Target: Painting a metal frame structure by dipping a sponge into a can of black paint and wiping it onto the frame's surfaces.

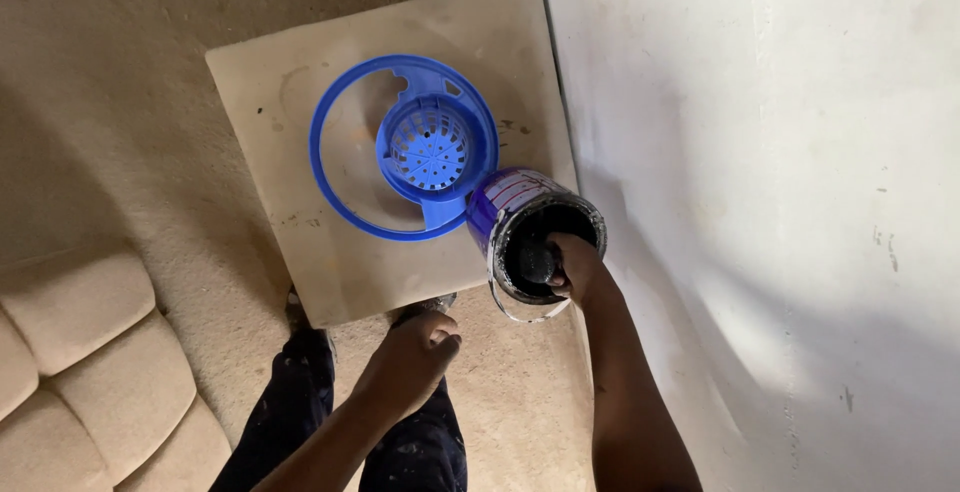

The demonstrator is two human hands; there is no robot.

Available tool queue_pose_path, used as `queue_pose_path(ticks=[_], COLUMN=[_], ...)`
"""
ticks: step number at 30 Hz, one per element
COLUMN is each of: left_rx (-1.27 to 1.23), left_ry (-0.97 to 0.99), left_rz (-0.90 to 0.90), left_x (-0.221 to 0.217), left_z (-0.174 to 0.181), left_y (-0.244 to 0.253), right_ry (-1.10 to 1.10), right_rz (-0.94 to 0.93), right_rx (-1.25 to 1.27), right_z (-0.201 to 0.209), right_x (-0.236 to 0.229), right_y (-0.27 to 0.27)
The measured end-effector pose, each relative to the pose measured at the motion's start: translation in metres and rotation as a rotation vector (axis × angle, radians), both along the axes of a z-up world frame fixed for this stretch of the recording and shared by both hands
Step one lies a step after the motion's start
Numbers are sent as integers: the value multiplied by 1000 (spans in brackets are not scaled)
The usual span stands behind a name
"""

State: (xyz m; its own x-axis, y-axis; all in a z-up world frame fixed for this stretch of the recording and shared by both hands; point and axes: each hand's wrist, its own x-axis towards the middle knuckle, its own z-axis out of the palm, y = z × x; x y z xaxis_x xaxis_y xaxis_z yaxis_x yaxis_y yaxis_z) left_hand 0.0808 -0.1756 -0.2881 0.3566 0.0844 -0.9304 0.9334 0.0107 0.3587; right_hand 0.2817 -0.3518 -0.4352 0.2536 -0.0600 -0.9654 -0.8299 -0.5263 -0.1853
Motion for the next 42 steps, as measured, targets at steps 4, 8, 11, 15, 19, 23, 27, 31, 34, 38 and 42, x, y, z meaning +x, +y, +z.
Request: queue_pose_path(ticks=[4, 8, 11, 15, 19, 23, 27, 31, 34, 38, 42], left_rx=[-18, -40, -17, 21, -2, -4, -22, 6, 21, 102, 86], left_ry=[-11, 92, 65, 52, 33, 34, 22, -31, -78, -219, -243], left_rz=[-37, -68, -46, -36, -21, -8, -38, -13, 6, 64, 367], left_x=[-3, -5, -5, -6, -10, -9, -6, -4, -5, -1, 25], left_z=[2, 5, 1, 2, 7, 6, 5, -3, -9, -4, 26], left_y=[-7, -10, -8, -7, -9, -13, -15, -18, -18, -9, 31], right_ry=[-4, 54, 43, 106, 215, 259, 204, 32, 5, 138, 145], right_rz=[-7, 179, 282, 181, 28, -70, -83, -158, -161, -228, -219], right_rx=[37, -50, -81, 82, 324, 439, 343, 138, 120, 289, 552], right_z=[-14, -35, -15, -5, 2, -1, 16, -9, -32, -29, 17], right_x=[-5, -14, -10, -3, -2, 1, -1, -8, -15, -17, -14], right_y=[-1, 3, 18, 1, -16, -22, -8, -5, -6, -9, -17])
